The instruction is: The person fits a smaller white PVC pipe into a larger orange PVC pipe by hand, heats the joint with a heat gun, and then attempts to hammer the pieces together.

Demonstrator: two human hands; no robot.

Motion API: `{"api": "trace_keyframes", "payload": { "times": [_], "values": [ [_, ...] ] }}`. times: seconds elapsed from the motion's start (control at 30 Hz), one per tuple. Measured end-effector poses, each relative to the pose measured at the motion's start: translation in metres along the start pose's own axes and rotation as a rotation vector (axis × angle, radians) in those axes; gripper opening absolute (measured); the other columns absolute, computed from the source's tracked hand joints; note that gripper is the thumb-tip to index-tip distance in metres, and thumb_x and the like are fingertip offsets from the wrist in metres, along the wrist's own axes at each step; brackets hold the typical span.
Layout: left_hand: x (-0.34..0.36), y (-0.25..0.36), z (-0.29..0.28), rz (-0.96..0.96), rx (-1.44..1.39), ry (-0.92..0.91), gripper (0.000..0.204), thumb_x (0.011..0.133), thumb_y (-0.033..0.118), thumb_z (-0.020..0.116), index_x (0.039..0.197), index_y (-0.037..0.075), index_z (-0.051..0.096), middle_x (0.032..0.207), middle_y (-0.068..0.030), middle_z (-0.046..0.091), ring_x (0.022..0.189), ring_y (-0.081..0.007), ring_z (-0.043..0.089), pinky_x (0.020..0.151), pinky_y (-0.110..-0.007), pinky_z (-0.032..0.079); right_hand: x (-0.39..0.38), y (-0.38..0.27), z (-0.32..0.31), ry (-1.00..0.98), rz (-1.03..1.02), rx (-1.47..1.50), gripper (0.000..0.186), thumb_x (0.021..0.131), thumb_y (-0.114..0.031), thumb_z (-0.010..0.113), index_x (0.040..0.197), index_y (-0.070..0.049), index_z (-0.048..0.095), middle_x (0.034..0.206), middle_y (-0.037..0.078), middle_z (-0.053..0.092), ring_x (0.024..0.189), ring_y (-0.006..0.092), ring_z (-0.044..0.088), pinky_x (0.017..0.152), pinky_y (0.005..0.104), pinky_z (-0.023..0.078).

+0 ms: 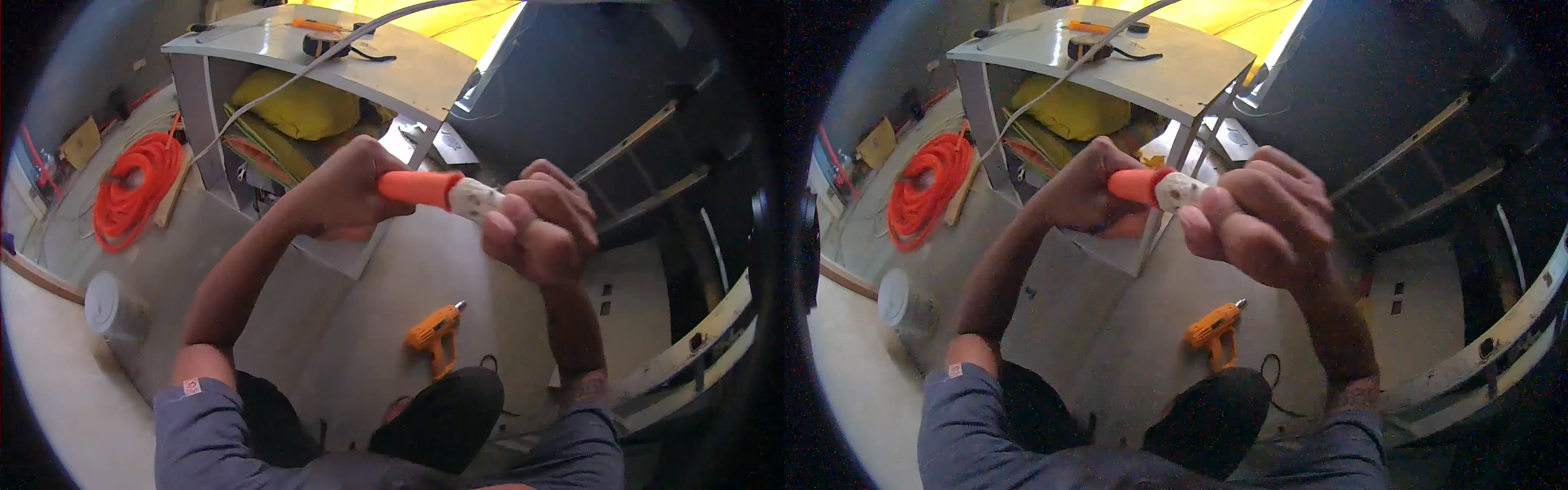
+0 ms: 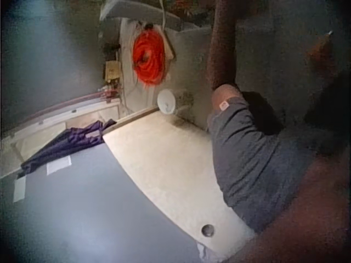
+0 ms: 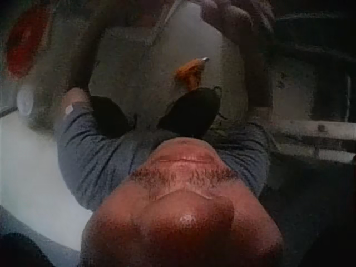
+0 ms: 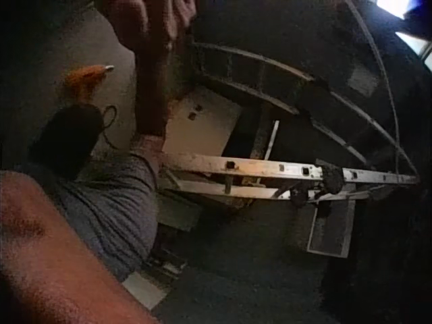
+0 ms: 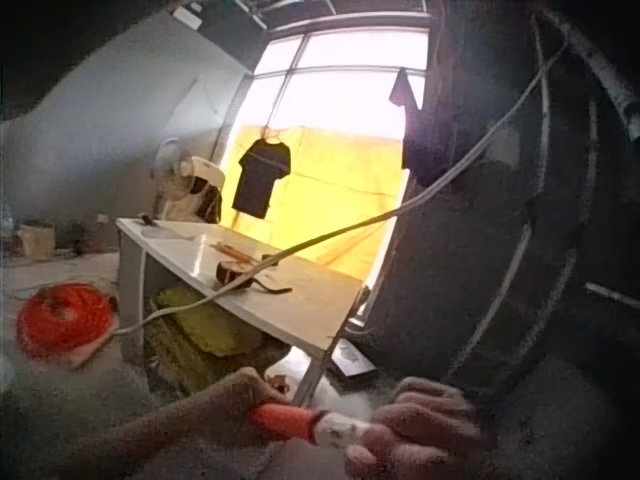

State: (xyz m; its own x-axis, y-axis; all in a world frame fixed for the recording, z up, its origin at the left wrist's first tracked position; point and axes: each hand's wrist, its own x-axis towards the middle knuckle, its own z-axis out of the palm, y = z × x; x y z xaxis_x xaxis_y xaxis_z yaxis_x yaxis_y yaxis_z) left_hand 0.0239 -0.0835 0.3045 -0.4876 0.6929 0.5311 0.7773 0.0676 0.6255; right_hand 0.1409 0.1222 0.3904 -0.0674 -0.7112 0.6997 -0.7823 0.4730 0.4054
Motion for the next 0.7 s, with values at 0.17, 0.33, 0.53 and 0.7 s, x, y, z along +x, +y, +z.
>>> {"api": "trace_keyframes", "payload": {
  "times": [0.17,0.33,0.53,0.7],
  "values": [
    [0.007,-0.021,0.015,0.017,-0.478,0.014,0.025,0.084,0.015,0.071,0.067,0.001,0.059,0.058,0.0046,0.051,0.059,-0.0017,0.044,0.055,-0.024,0.039,0.000,-0.005,-0.033,0.539,0.583,-0.132,0.037,0.092,-0.042,0.062,0.098,-0.006,0.054,0.087,0.004,0.054,0.065,0.0131,0.054,0.056,0.0287,0.049],
    [0.012,-0.015,0.020,0.058,-0.529,0.058,0.028,0.085,0.016,0.071,0.065,0.003,0.056,0.058,0.0049,0.049,0.058,-0.0021,0.042,0.054,-0.025,0.037,0.027,-0.014,-0.035,0.265,0.876,0.211,0.033,0.088,-0.032,0.069,0.105,-0.007,0.056,0.098,0.005,0.056,0.077,0.0105,0.056,0.068,0.0232,0.047],
    [0.012,-0.014,0.015,-0.018,-0.449,0.082,0.026,0.082,0.014,0.072,0.066,0.002,0.056,0.057,0.0033,0.049,0.058,-0.0033,0.044,0.055,-0.026,0.039,0.034,-0.012,-0.030,-0.137,0.787,0.124,0.035,0.078,-0.009,0.077,0.108,-0.007,0.058,0.102,0.009,0.064,0.088,0.0187,0.064,0.078,0.0318,0.052],
    [0.012,-0.012,0.012,-0.014,-0.364,0.097,0.016,0.075,0.008,0.073,0.075,-0.004,0.062,0.057,-0.0023,0.053,0.059,-0.0057,0.048,0.057,-0.028,0.042,0.033,0.000,-0.031,-0.256,0.518,0.044,0.032,0.077,-0.011,0.078,0.103,-0.007,0.059,0.098,0.012,0.066,0.092,0.0272,0.066,0.078,0.0381,0.052]
  ]
}}
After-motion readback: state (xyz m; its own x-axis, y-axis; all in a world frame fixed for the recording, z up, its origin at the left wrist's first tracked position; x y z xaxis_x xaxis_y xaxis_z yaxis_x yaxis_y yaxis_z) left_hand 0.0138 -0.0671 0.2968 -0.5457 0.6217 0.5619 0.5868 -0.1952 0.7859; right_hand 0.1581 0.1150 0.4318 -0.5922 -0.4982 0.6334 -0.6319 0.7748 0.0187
